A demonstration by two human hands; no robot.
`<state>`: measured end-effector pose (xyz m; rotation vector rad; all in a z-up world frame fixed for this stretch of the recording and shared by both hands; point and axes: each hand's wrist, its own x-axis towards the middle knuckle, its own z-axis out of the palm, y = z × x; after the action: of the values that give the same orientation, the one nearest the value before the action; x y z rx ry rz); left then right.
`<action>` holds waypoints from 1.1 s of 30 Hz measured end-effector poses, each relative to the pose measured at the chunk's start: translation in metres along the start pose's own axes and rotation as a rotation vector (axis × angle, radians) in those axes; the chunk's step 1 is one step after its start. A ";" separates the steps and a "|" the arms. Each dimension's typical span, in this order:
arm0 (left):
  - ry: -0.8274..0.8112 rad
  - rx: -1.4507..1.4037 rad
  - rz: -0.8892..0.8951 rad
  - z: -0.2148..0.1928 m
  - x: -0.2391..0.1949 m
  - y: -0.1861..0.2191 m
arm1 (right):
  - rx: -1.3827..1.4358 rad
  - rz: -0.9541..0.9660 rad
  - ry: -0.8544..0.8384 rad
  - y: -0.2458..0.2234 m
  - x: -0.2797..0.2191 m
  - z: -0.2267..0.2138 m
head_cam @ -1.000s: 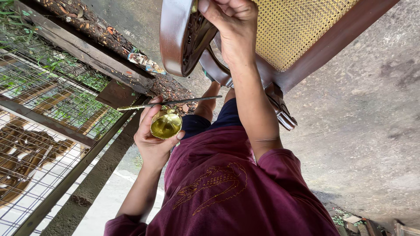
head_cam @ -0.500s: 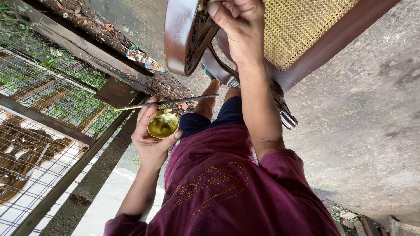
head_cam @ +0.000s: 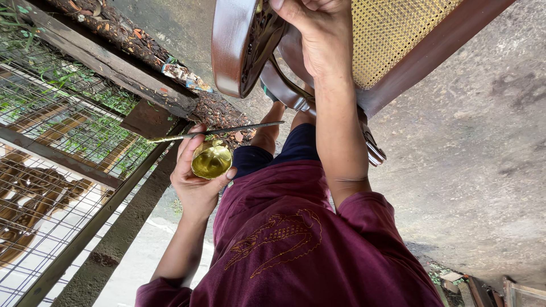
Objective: The person uses a small brush to apply a yellowish liquid finish to the carved wooden frame of a chair. They repeatedly dip the brush into a small metal container and carefully coat the curved and detailed surfaces of the chair's armrest and side frame.
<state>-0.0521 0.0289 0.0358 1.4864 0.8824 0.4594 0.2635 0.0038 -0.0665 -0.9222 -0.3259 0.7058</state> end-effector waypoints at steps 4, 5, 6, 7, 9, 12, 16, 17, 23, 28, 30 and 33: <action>0.009 0.007 -0.003 0.000 0.000 0.000 | 0.000 0.020 0.010 0.003 0.000 0.000; 0.008 0.002 -0.001 0.000 0.001 0.000 | -0.019 0.016 0.018 0.004 0.000 0.000; 0.006 -0.004 0.001 0.000 0.001 0.001 | -0.038 0.011 0.026 0.006 0.000 0.000; 0.007 -0.007 0.001 0.000 0.001 0.000 | -0.027 0.004 0.036 0.008 -0.001 0.000; 0.007 -0.012 -0.001 -0.001 0.000 0.000 | -0.006 -0.010 0.058 0.012 -0.003 0.001; 0.012 0.013 0.013 -0.002 0.001 -0.001 | -0.076 -0.110 0.058 0.018 -0.003 0.004; 0.019 -0.002 0.013 -0.003 0.001 0.000 | -0.044 -0.122 0.028 0.018 -0.005 0.004; 0.024 -0.019 0.008 -0.004 0.001 0.000 | -0.041 -0.110 0.020 0.016 -0.006 0.003; 0.039 -0.034 0.000 -0.006 0.000 0.001 | -0.032 0.029 0.026 0.001 -0.021 -0.005; 0.043 -0.003 0.006 -0.010 -0.006 0.006 | -0.202 0.116 -0.053 -0.018 -0.049 -0.012; 0.058 -0.004 0.036 -0.013 -0.006 0.009 | -0.408 0.057 -0.125 -0.026 -0.066 -0.006; 0.092 -0.002 0.075 -0.020 -0.011 0.015 | -0.533 0.189 -0.284 -0.029 -0.110 0.013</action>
<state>-0.0703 0.0352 0.0559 1.5097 0.8995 0.5880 0.1875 -0.0743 -0.0316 -1.3716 -0.7079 0.9498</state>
